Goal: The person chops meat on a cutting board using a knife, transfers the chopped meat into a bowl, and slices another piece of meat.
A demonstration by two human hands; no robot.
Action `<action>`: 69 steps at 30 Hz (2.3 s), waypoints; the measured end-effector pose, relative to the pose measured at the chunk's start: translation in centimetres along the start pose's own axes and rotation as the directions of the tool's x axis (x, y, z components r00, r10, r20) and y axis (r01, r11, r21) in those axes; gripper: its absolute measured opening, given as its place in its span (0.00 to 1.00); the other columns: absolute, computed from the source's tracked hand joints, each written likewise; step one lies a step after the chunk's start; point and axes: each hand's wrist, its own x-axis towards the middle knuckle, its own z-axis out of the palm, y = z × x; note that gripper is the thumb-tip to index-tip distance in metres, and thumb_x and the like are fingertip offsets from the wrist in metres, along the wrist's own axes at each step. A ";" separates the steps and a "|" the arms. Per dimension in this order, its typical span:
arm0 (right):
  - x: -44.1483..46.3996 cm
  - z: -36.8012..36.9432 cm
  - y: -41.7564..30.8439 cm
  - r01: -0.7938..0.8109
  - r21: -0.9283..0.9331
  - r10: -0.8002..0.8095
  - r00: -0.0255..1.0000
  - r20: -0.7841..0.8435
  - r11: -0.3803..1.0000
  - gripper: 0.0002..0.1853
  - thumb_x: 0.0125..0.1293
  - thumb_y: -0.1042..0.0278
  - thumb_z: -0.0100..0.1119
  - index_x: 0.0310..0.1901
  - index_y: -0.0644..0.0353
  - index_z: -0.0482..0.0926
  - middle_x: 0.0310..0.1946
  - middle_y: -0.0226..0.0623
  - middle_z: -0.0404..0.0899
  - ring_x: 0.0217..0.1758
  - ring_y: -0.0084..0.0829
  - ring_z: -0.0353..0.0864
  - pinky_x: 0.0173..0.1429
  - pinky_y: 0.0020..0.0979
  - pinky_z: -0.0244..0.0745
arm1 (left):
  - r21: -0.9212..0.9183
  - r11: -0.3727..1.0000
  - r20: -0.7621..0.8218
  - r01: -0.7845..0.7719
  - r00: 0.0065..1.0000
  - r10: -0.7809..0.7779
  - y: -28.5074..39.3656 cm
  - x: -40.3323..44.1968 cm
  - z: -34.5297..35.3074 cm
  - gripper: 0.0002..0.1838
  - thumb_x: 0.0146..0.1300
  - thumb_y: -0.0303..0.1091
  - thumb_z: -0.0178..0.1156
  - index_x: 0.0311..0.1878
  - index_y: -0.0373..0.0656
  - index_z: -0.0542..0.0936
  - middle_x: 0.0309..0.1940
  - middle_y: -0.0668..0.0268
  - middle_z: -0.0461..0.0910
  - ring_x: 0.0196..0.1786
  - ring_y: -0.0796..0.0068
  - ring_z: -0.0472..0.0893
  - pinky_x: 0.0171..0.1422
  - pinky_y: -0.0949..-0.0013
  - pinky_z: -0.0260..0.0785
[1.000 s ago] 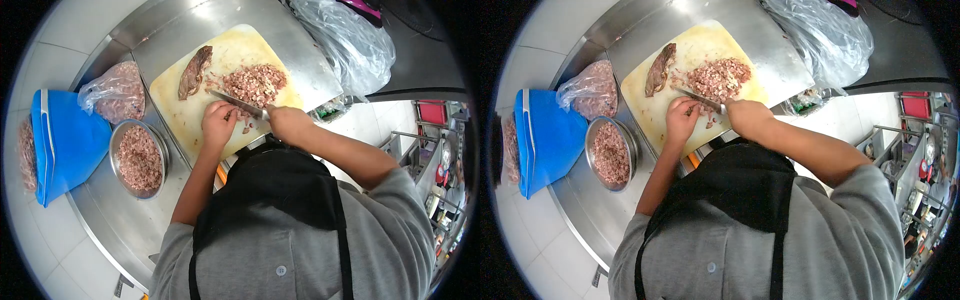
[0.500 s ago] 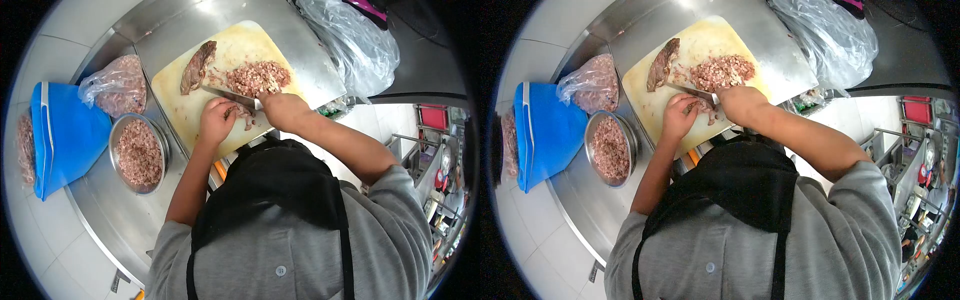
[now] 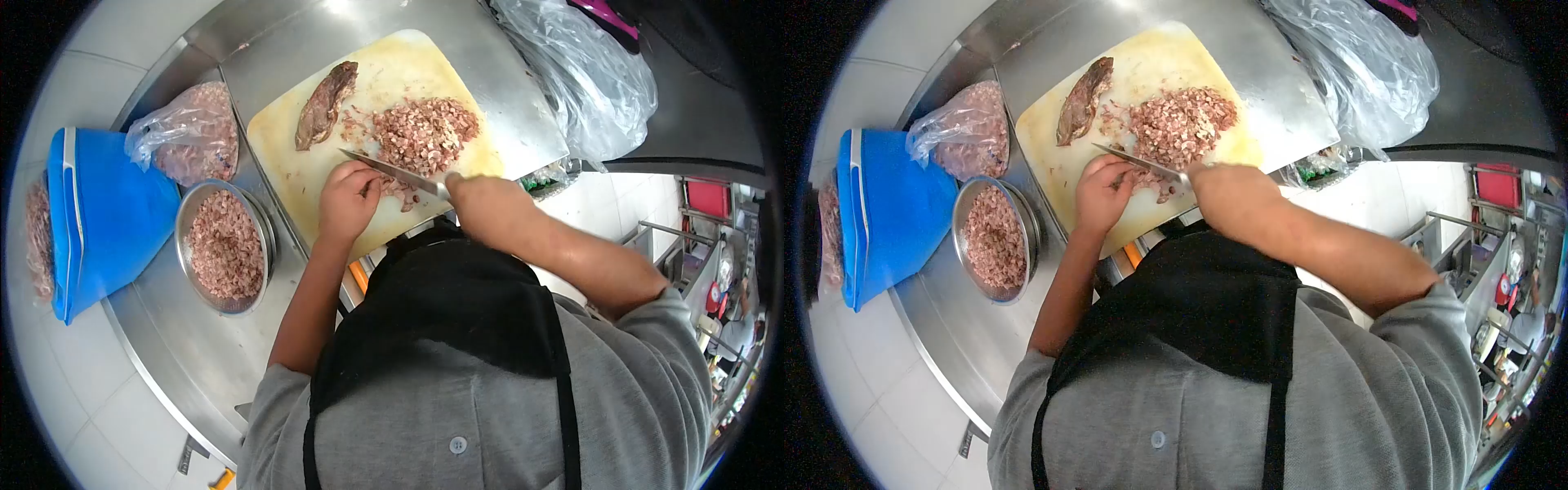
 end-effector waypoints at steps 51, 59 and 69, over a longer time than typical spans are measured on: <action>1.2 3.3 2.1 -0.019 0.032 0.021 0.997 -0.077 0.999 0.14 0.68 0.72 0.50 0.53 0.65 0.76 0.38 0.54 0.86 0.42 0.53 0.88 0.46 0.50 0.82 | 0.031 0.983 0.040 -0.179 0.983 0.177 1.1 0.1 2.4 0.10 0.56 0.28 0.72 0.42 0.41 0.86 0.45 0.60 0.80 0.50 0.56 0.80 0.55 0.58 0.75; -0.3 -0.3 0.2 -0.021 -0.009 0.021 1.000 0.002 1.000 0.14 0.68 0.70 0.54 0.52 0.64 0.76 0.37 0.54 0.86 0.41 0.54 0.88 0.45 0.51 0.82 | -0.046 0.984 0.162 -0.173 0.971 0.179 0.5 0.8 -0.7 0.06 0.58 0.26 0.69 0.39 0.41 0.87 0.42 0.62 0.83 0.49 0.57 0.81 0.55 0.59 0.75; 0.2 0.6 -0.9 -0.042 0.004 0.042 0.998 0.046 0.999 0.13 0.66 0.75 0.51 0.51 0.66 0.76 0.41 0.55 0.86 0.46 0.52 0.88 0.49 0.48 0.82 | -0.073 0.981 0.156 -0.179 0.970 0.189 -0.2 0.0 -0.3 0.08 0.57 0.27 0.71 0.40 0.42 0.87 0.42 0.61 0.83 0.48 0.58 0.82 0.55 0.60 0.76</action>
